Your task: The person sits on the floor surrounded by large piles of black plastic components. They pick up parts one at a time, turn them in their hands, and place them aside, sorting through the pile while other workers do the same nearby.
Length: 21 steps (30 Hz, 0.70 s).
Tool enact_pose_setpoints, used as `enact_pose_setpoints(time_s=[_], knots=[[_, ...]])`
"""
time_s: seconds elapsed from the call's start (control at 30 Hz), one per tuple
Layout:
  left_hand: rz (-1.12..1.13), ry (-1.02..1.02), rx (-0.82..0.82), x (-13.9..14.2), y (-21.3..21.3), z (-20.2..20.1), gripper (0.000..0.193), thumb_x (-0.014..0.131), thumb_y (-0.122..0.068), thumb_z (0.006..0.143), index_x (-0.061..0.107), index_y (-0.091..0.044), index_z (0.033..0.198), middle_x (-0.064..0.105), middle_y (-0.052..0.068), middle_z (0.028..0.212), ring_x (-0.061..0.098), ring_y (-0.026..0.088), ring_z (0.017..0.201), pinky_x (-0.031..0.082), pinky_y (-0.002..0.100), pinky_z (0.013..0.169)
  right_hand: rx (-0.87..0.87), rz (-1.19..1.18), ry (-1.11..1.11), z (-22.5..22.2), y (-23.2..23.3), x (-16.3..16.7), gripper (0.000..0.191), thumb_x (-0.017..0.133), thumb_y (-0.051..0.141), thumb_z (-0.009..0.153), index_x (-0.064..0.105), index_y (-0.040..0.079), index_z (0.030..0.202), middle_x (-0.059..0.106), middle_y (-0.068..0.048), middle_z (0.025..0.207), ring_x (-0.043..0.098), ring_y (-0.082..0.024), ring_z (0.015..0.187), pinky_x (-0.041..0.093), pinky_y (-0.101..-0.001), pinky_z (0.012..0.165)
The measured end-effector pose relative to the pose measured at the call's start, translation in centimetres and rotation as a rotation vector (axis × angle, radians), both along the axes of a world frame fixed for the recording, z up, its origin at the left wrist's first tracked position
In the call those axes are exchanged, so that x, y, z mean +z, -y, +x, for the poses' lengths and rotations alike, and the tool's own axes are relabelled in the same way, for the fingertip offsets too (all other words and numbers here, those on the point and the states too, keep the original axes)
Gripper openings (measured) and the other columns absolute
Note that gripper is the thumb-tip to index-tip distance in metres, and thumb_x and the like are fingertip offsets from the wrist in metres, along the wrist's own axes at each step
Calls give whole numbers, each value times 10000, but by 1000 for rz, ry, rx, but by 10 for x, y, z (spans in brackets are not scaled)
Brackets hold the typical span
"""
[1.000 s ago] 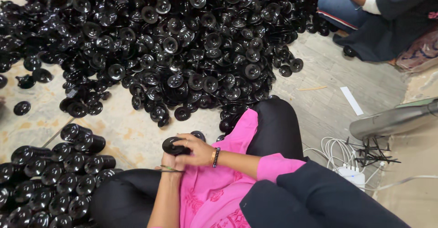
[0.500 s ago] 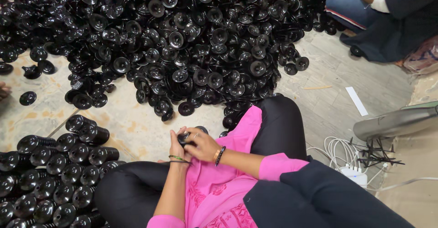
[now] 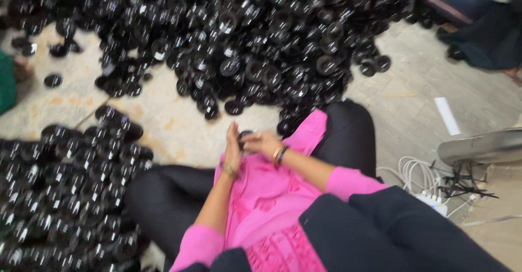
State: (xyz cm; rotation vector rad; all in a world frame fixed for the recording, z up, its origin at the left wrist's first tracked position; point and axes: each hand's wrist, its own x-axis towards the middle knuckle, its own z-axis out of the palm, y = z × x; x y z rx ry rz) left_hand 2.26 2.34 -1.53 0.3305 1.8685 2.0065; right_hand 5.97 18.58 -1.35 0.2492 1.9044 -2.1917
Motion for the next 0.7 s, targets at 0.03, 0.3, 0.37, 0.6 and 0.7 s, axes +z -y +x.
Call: enact_pose_setpoints(time_s=[0.03,0.3,0.37,0.6,0.7], knots=[[53,52,15,0,2,-4,827,188,-656,1023,124,-106,1637,207,151,1684,268,327,1527,242,423,1211,-36,108,44,-3,-5,0,304,760,109,889,757,57,1189,797,-57,1031,749,-112,917,611,-277,856],[89,742,417,-6,40,-41,917,302,-760,957,328,-78,1570,337,121,1646,533,312,1269,423,350,810,84,944,-606,-27,-14,5,215,715,48,829,771,66,1035,678,-127,914,680,-328,875,557,-396,795],[-22,761,351,-5,36,-38,886,311,-764,973,436,-95,1540,349,187,1603,508,293,1091,384,331,644,226,1014,-650,-30,-7,6,258,671,23,816,763,64,1054,663,-133,967,677,-342,920,560,-403,823],[-245,715,121,-3,22,-30,868,259,-755,923,622,-112,1379,610,12,1378,547,188,901,470,321,624,436,1227,-572,-37,23,4,236,646,47,806,768,89,1004,618,-156,997,645,-363,967,551,-448,825],[-222,713,126,-13,24,-33,825,273,-755,943,597,-134,1379,617,32,1335,576,182,914,485,329,658,507,1287,-620,-38,32,3,138,669,91,808,739,60,923,616,-160,1030,640,-358,994,559,-443,838]])
